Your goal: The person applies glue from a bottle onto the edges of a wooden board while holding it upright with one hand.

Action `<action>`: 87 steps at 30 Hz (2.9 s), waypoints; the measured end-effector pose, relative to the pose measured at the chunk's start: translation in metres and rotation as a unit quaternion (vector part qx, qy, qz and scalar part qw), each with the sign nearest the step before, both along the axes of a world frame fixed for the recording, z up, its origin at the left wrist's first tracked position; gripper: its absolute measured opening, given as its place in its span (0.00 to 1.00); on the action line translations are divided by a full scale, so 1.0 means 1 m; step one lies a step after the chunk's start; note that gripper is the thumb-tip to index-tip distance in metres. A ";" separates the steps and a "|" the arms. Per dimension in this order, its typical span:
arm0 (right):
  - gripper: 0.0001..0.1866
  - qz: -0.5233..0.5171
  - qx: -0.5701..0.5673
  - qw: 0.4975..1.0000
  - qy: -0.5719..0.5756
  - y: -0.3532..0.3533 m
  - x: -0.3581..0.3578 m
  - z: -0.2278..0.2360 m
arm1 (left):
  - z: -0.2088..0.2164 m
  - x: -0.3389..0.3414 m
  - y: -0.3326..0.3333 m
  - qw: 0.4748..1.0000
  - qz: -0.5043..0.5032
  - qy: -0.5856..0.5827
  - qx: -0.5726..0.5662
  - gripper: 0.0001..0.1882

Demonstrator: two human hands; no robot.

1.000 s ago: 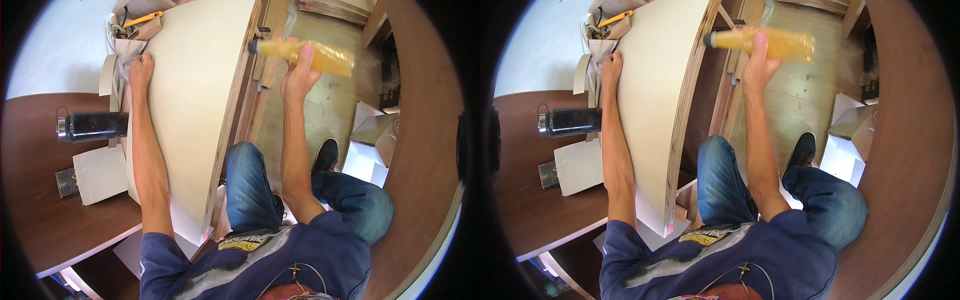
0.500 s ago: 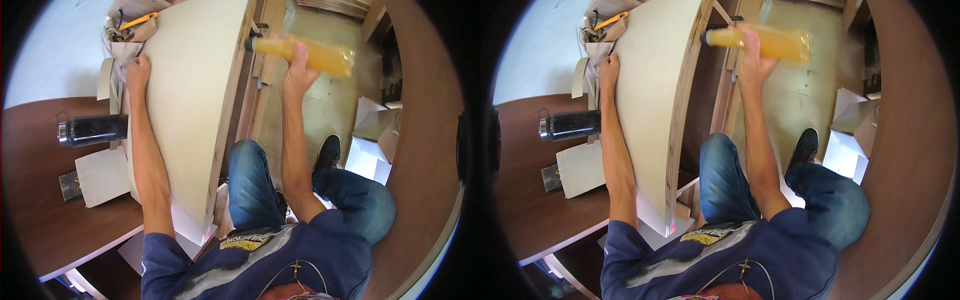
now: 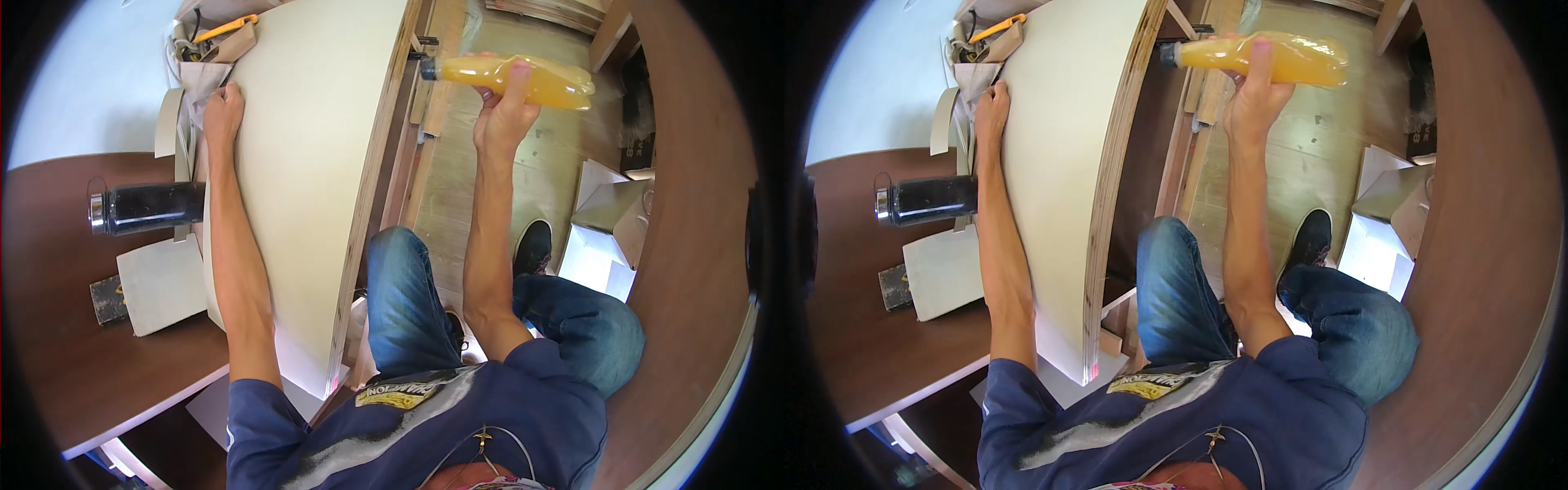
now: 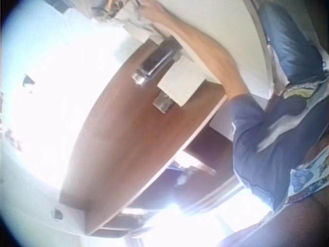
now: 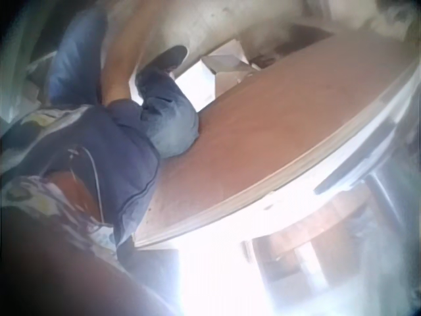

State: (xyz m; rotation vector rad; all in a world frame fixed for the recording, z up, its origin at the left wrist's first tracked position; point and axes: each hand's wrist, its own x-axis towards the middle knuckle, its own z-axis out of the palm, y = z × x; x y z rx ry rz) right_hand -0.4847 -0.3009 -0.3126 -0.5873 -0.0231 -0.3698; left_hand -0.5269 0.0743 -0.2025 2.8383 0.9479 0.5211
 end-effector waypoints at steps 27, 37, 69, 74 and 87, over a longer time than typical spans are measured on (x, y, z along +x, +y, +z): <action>0.08 -0.085 -0.034 0.994 -0.055 0.024 -0.003 0.021 | -0.001 0.004 0.005 1.000 0.003 0.010 -0.002 0.34; 0.07 -0.069 -0.021 0.997 -0.008 0.024 -0.003 0.009 | -0.005 0.003 0.010 1.000 0.001 0.013 0.002 0.34; 0.20 0.079 0.051 0.995 0.026 0.014 -0.010 0.008 | 0.001 0.002 0.007 1.000 0.013 0.027 0.002 0.34; 0.17 -0.002 0.000 1.000 -0.019 0.022 -0.019 0.012 | 0.000 0.002 0.004 1.000 0.013 0.011 0.004 0.34; 0.07 -0.041 0.002 0.998 -0.048 0.023 -0.040 0.030 | 0.000 0.002 0.007 1.000 0.007 0.014 0.004 0.34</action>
